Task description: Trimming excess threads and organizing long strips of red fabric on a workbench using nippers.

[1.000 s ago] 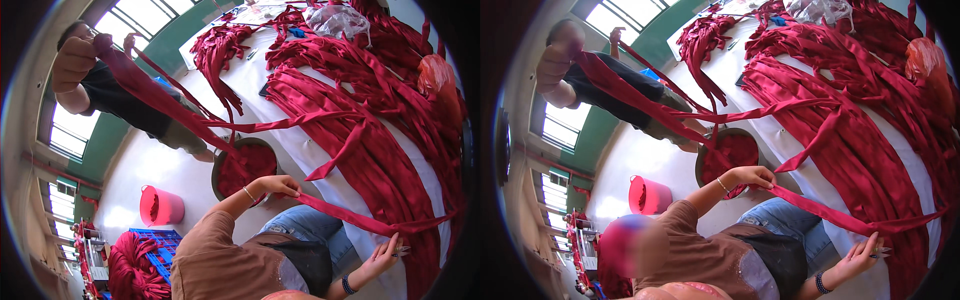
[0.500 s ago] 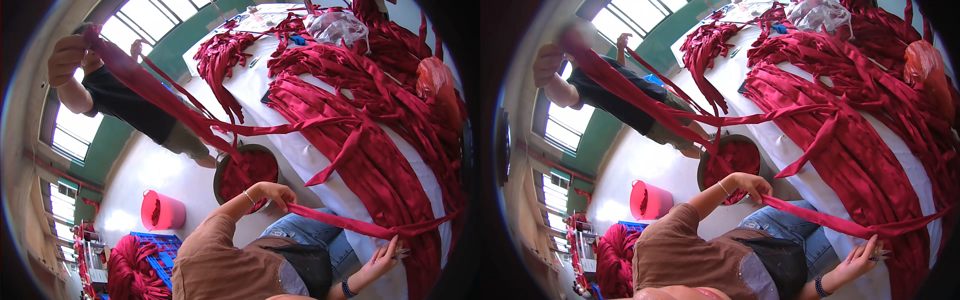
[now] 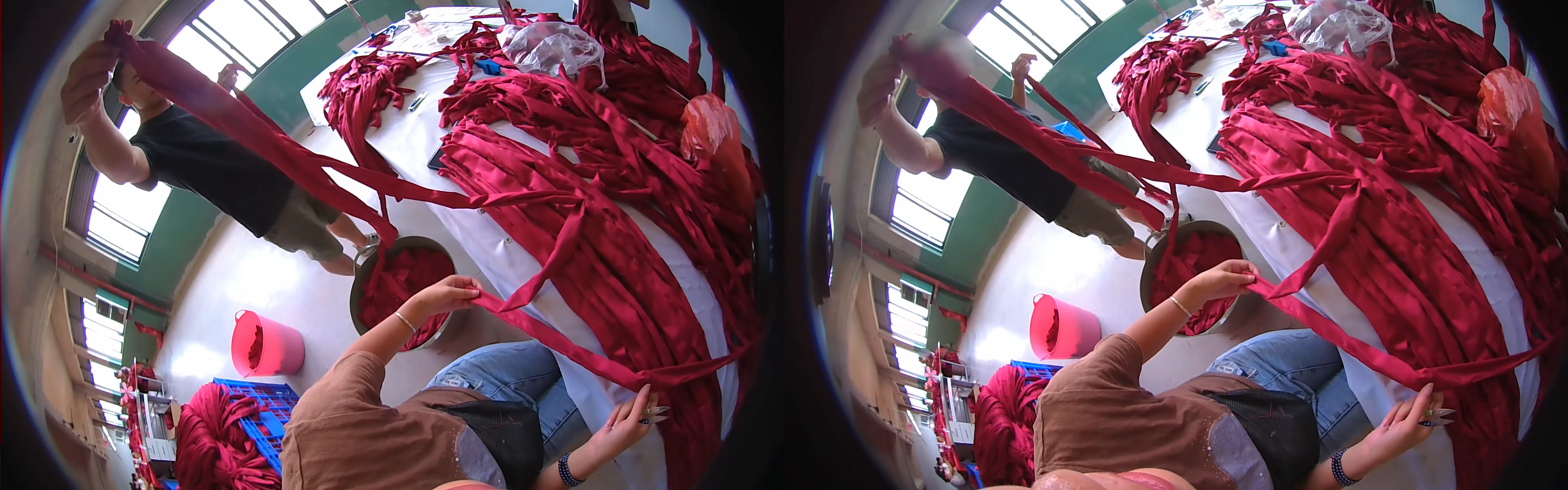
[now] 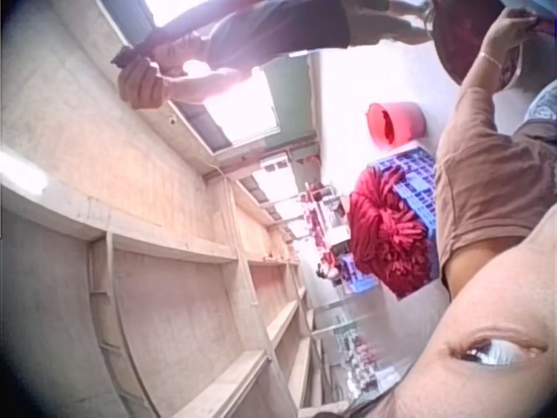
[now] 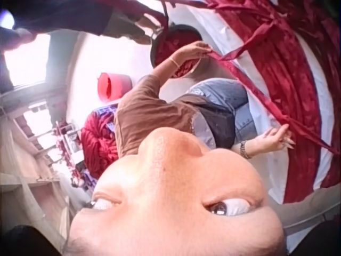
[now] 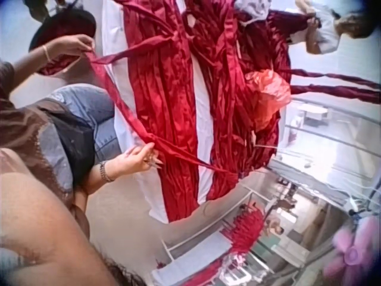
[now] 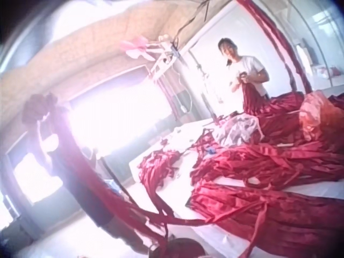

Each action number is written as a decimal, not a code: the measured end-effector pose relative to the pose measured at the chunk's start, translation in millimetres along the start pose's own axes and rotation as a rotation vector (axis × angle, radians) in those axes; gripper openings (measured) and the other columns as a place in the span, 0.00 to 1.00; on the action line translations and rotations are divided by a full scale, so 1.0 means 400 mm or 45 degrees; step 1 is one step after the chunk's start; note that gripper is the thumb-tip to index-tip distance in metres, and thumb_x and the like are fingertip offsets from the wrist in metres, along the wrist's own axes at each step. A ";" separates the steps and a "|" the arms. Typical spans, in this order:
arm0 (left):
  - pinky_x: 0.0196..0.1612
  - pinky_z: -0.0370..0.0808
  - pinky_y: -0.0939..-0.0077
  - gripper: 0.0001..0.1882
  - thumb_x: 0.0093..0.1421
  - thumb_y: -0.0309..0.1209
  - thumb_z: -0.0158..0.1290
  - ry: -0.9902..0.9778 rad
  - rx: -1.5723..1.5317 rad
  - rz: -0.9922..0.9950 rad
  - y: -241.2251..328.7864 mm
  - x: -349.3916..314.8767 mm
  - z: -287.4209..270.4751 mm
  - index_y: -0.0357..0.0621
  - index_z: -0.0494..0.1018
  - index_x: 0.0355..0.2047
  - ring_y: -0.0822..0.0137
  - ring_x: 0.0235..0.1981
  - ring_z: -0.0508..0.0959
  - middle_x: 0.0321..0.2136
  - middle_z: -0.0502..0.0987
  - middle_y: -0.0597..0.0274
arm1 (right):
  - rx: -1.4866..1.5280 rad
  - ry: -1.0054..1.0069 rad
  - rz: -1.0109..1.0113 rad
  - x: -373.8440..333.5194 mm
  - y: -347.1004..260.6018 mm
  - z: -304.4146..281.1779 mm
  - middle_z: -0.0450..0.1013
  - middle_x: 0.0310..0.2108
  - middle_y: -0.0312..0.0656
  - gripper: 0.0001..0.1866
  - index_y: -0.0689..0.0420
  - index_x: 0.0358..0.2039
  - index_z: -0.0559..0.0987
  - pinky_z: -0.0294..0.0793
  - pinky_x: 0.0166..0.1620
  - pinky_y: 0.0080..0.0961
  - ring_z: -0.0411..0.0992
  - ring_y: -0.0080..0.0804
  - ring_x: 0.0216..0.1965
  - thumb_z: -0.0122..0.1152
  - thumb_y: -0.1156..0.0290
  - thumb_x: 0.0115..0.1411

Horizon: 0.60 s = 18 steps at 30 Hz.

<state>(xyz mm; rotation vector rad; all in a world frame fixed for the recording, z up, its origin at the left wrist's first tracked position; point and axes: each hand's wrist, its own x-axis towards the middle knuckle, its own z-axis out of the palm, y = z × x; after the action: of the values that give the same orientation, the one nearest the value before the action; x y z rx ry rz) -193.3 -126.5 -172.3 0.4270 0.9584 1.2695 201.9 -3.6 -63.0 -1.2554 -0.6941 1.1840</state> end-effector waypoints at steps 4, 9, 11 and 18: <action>0.37 0.73 0.86 0.07 0.62 0.28 0.51 0.013 0.050 -0.013 0.020 0.001 0.001 0.41 0.71 0.39 0.78 0.35 0.74 0.33 0.73 0.70 | -0.029 -0.029 -0.039 0.007 0.009 -0.006 0.50 0.09 0.26 0.15 0.69 0.41 0.71 0.37 0.14 0.13 0.42 0.09 0.08 0.57 0.70 0.60; 0.38 0.72 0.87 0.16 0.56 0.30 0.58 -0.029 0.045 -0.010 0.009 0.000 0.003 0.38 0.71 0.44 0.78 0.36 0.74 0.36 0.75 0.67 | -0.028 -0.040 -0.047 0.009 0.008 -0.003 0.49 0.09 0.26 0.14 0.68 0.39 0.71 0.37 0.14 0.13 0.42 0.10 0.08 0.57 0.70 0.60; 0.39 0.71 0.87 0.28 0.48 0.34 0.66 -0.224 0.112 -0.029 0.009 -0.011 -0.011 0.36 0.71 0.48 0.78 0.38 0.74 0.39 0.76 0.66 | -0.007 -0.028 -0.035 0.005 0.003 0.005 0.49 0.09 0.26 0.14 0.68 0.39 0.71 0.37 0.14 0.13 0.42 0.09 0.08 0.57 0.69 0.60; 0.46 0.70 0.82 0.27 0.44 0.29 0.67 -0.606 0.416 -0.366 0.024 -0.076 -0.043 0.33 0.72 0.44 0.75 0.40 0.74 0.38 0.77 0.64 | -0.056 -0.064 -0.030 -0.006 0.011 0.000 0.49 0.09 0.25 0.13 0.66 0.39 0.72 0.37 0.14 0.13 0.43 0.09 0.09 0.57 0.69 0.60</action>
<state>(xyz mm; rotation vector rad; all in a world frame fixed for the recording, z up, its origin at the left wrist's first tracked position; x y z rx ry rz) -212.6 -155.9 -163.5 0.7769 0.7818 0.7032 200.0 -6.2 -66.6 -1.2541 -0.7733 1.1903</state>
